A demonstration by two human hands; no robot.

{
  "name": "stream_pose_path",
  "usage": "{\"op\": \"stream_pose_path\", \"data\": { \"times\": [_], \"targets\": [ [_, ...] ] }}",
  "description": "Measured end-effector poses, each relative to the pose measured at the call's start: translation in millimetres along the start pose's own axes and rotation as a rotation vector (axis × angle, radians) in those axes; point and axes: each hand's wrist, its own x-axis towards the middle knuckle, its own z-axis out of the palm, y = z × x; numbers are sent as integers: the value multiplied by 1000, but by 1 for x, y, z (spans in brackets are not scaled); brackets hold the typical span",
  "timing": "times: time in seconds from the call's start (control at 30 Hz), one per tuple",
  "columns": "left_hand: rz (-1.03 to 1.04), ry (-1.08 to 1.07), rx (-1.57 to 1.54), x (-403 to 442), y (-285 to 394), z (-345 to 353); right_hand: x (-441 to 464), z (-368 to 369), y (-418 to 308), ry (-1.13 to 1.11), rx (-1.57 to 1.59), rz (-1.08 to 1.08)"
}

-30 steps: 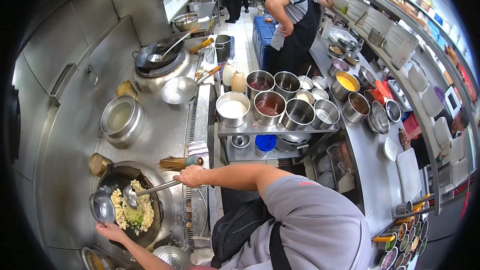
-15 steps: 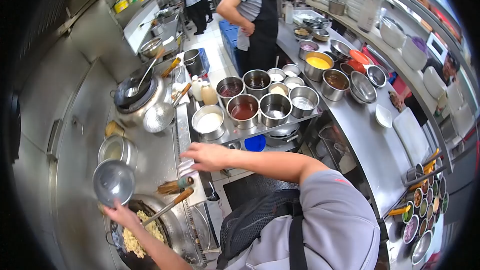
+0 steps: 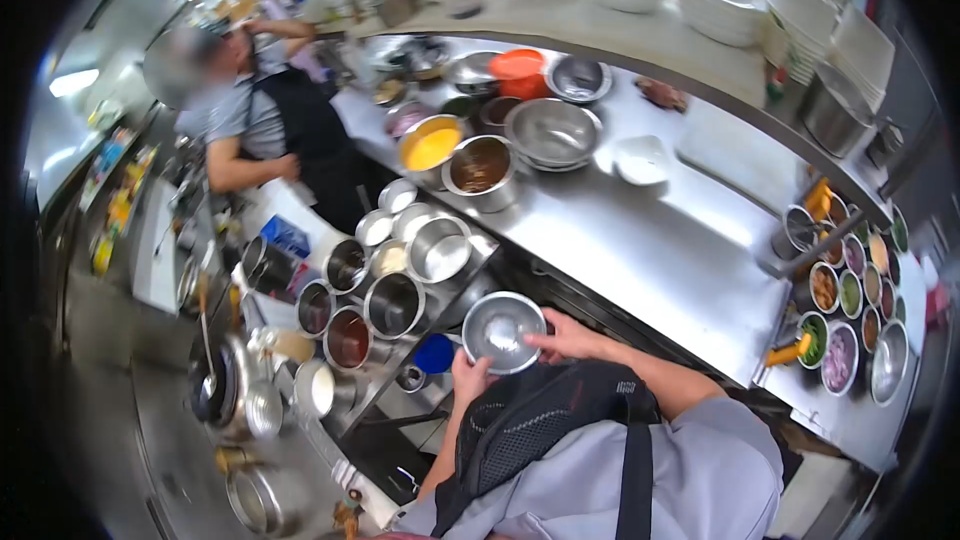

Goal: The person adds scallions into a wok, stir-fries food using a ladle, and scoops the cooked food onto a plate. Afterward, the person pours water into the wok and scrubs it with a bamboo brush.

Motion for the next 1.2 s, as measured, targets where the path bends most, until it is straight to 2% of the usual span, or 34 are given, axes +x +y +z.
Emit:
{"op": "stream_pose_path", "data": {
  "times": [0.13, 0.2, 0.23, 0.3, 0.33, 0.37, 0.4, 0.47, 0.5, 0.53, 0.57, 0.63, 0.67, 0.73, 0.8, 0.87, 0.93, 1.0, 1.07, 1.13, 1.2],
  "targets": [
    [112, -298, 3, 79, 23, 92, 15, -96, -17, 378, 74, -126],
    [104, -426, -183, 79, 73, 141, 42, -156, -18, 533, 34, -324],
    [97, -418, -183, 82, 91, 158, 33, -181, -56, 623, -53, -177],
    [189, -547, -112, 87, 111, 181, 60, -254, -68, 729, 89, -231],
    [180, -528, -121, 89, 109, 183, 61, -274, -99, 854, 188, -249],
    [202, -604, 14, 90, 107, 182, 65, -303, -121, 934, 111, -232],
    [222, -679, 151, 90, 105, 179, 80, -346, -122, 1013, -60, -351],
    [143, -716, 134, 77, 96, 166, 115, -450, -111, 1091, -334, -156],
    [36, -819, 121, 69, 93, 158, 125, -482, -113, 1127, -412, -75],
    [-66, -916, 102, 62, 90, 151, 129, -498, -112, 1142, -439, -12],
    [-56, -875, 81, 62, 81, 143, 136, -512, -108, 1146, -398, 14],
    [-200, -964, -59, 68, 63, 122, 150, -534, -99, 1113, -287, 43],
    [-169, -893, -78, 65, 70, 119, 157, -542, -93, 1083, -210, 39],
    [-33, -910, 48, 61, 86, 122, 172, -563, -72, 1006, -94, -21],
    [-78, -876, 38, 64, 79, 122, 192, -605, -28, 912, -51, -181],
    [-83, -905, 46, 68, 78, 123, 198, -586, -13, 1004, -28, -348],
    [-85, -877, 22, 68, 76, 124, 166, -557, -34, 901, -21, -90],
    [-77, -868, -1, 71, 75, 121, 125, -498, -82, 854, 13, 223],
    [-47, -886, 5, 73, 71, 122, 109, -475, -71, 755, 99, 101],
    [-22, -879, 0, 79, 67, 124, 96, -455, -68, 687, 29, 62],
    [-39, -882, -34, 77, 62, 126, 115, -489, -16, 576, -275, -110]
  ]
}}
